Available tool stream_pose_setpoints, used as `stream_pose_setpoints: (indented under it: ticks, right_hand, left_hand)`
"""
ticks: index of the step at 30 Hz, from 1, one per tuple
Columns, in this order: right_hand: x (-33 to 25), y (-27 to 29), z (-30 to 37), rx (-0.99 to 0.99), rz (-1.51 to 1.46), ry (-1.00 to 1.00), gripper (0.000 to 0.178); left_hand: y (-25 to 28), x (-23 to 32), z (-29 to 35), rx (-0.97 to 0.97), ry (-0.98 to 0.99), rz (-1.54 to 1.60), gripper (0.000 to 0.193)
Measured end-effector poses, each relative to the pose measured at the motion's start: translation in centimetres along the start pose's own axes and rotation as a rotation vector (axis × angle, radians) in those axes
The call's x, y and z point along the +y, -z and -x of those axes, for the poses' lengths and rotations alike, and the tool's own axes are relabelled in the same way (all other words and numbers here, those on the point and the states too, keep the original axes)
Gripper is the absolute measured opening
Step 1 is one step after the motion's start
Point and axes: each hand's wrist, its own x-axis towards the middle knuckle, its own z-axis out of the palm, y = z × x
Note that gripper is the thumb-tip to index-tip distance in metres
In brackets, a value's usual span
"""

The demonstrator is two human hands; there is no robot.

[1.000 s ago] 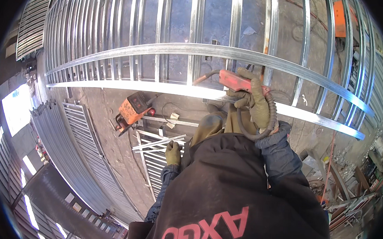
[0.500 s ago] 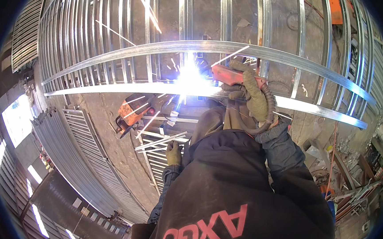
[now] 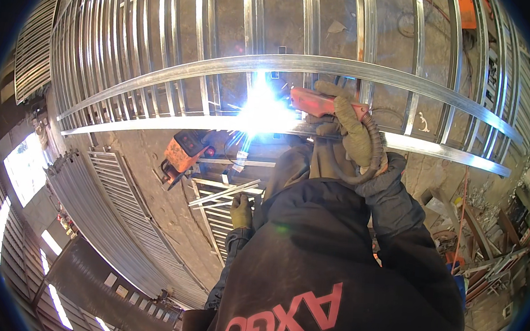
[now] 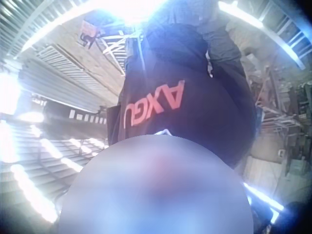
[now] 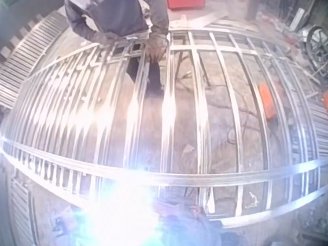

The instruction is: The person welds a large metal frame structure using a welding torch. They repeatedly position the torch at intersections of metal bars and apply welds, creating bright flashes. Another worker is visible nearby, also working on the frame.

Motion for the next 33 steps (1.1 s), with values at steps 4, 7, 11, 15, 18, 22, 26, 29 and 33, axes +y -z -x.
stream_pose_setpoints:
  ticks: [4,7,11,15,18,22,26,29,33]
  right_hand:
    - [-3.5,-2.8,-0.2,-0.046,-0.025,-0.012,0.035]
    - [-4.2,-3.4,-0.2,-0.037,0.003,-0.041,0.037]
    - [-2.7,-1.2,-1.2,-0.024,0.097,-0.056,0.041]
    - [-4.5,-2.4,-1.3,-0.028,0.093,-0.104,0.046]
    - [-5.7,-3.1,-0.9,-0.016,0.079,-0.04,0.051]
    - [-6.2,-3.4,-0.5,-0.001,0.102,0.012,0.059]
    - [-5.9,-3.3,-0.4,-0.001,0.088,0.033,0.066]
    - [-5.3,-3.3,0.1,0.004,0.069,0.039,0.068]
    - [-6.4,-4.5,1.5,-0.003,0.088,0.058,0.072]
  left_hand:
    - [-0.1,3.4,0.4,0.022,0.285,0.223,0.032]
    - [0.0,1.3,0.2,0.013,0.02,0.025,0.032]
    - [0.0,1.5,-0.1,0.018,0.23,0.219,0.034]
    - [-0.1,1.7,0.2,0.063,0.272,0.274,0.037]
    - [0.0,1.6,0.4,0.09,0.307,0.272,0.038]
    - [0.1,1.1,0.7,0.077,0.31,0.236,0.035]
    - [-0.2,0.6,0.7,0.074,0.342,0.245,0.033]
    - [-0.3,1.2,0.8,0.045,0.335,0.204,0.032]
    - [-0.2,1.0,-0.8,0.079,0.28,0.248,0.034]
